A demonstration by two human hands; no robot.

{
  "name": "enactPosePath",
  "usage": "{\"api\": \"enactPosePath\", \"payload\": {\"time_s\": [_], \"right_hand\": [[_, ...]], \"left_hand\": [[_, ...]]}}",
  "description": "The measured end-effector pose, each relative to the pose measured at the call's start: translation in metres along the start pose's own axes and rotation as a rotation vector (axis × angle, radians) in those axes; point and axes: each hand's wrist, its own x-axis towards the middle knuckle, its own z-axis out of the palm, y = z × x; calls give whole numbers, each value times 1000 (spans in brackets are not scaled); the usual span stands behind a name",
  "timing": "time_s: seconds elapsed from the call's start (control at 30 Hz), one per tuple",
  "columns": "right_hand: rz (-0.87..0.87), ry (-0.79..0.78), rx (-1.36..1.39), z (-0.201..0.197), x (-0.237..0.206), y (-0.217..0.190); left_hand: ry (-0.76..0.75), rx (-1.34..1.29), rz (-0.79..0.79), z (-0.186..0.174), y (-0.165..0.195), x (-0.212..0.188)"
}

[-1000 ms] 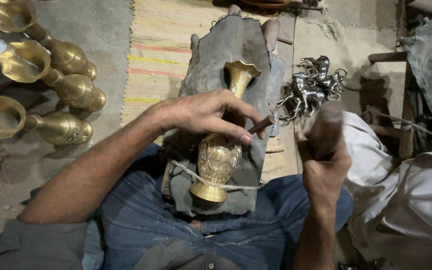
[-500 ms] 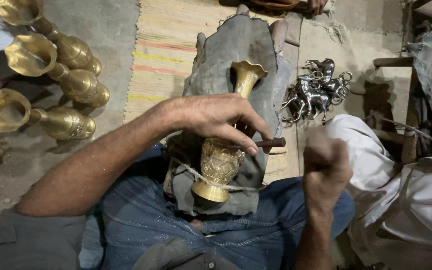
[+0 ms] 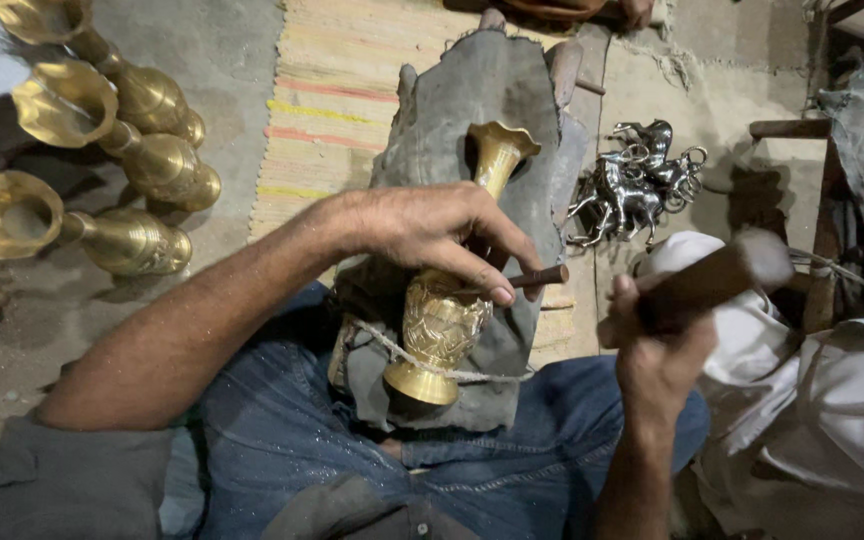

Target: The person sits cross-legged on the floor with a brass vase held against a padded rest on their lap. They hold a chisel against the vase surface and strike it with a wooden mallet, working around the body of the vase to deepen engraved decorative patterns, repositioning the vase and chisel as they go.

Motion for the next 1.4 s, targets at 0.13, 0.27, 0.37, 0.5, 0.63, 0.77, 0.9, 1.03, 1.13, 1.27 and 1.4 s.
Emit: {"api": "enactPosePath", "payload": {"time_s": [0.13,0.27,0.37,0.5,0.63,0.77,0.9,1.03,1.13,1.27,1.4], "right_hand": [[-366,-38,-603,-1,1,-13],[-418,-58,-652,-1,1,-20],[-218,-61,-409,-3,3,-19],[-330,-214,-585,-6,6,-11],[-150,-152,-240,-6,8,-2],[-276,-217,-482,-7,15,-3],[85,-195,-151,-2,22,-9],[-151,-274,-478,1,22,-15],[32,-263,-430,4,24,-18],[-191,-348,-550,8,33,-23],[-62,-287,-247,23,42,-29]], "left_hand": [[29,-8,99,1,-2,-2],[15,-41,-11,1,-2,-6],[14,-19,-11,0,-1,-7],[45,-40,15,3,-2,-9],[65,-101,-76,4,-7,-13],[120,-107,-30,5,-12,-17],[142,-118,-40,6,-14,-21],[176,-68,29,6,-16,-24],[203,-181,50,8,-17,-28],[274,-215,-80,12,-15,-34],[727,-390,-245,33,-8,-42]]}}
